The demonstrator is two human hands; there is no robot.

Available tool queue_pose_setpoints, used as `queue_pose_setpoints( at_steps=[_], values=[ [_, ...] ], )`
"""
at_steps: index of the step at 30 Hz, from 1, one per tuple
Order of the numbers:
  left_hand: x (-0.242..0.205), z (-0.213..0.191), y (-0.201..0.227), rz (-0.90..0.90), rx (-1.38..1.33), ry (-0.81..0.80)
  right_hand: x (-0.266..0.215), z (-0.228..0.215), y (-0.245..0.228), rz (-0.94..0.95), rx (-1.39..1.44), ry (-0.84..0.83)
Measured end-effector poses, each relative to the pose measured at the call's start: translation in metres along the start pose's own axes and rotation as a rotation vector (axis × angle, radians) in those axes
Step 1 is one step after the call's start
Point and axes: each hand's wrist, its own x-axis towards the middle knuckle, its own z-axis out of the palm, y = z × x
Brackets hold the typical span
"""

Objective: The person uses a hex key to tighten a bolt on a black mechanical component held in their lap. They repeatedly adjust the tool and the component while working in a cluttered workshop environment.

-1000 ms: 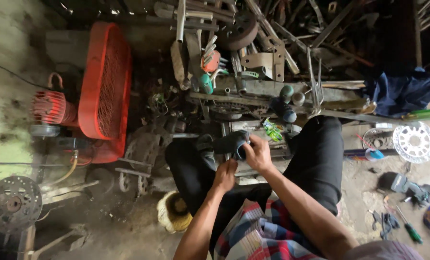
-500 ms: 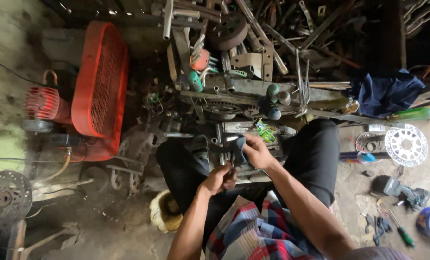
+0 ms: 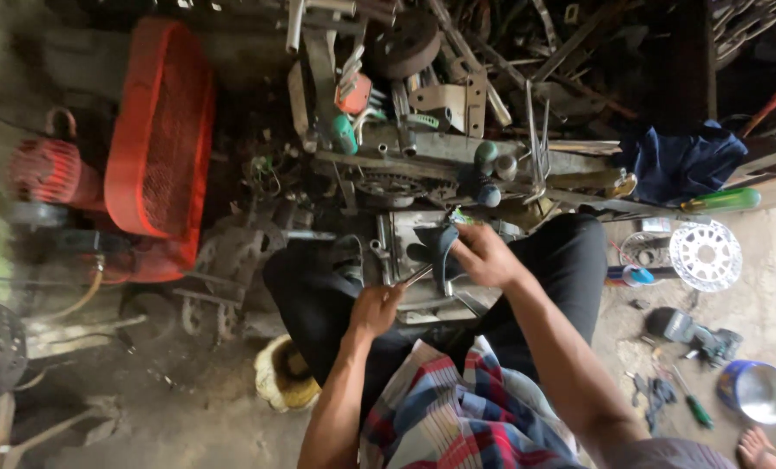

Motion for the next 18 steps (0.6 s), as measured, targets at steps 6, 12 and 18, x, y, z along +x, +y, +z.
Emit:
queue_pose_setpoints(
  at_steps=[6,12,18],
  values=[
    [-0.001,-0.015,0.039,-0.019,0.068,-0.038,-0.004,-0.016,-0.014,0.195,-0.645,-0.052],
    [0.01,0.016,-0.042,0.092,-0.071,-0.105,-0.004,-0.002,0.058,0.433,0.525,0.026],
    [-0.004,0.034,-0.077,-0.014,-0.294,-0.205,-0.011,0.042,0.051,0.327,1.001,0.034]
  ],
)
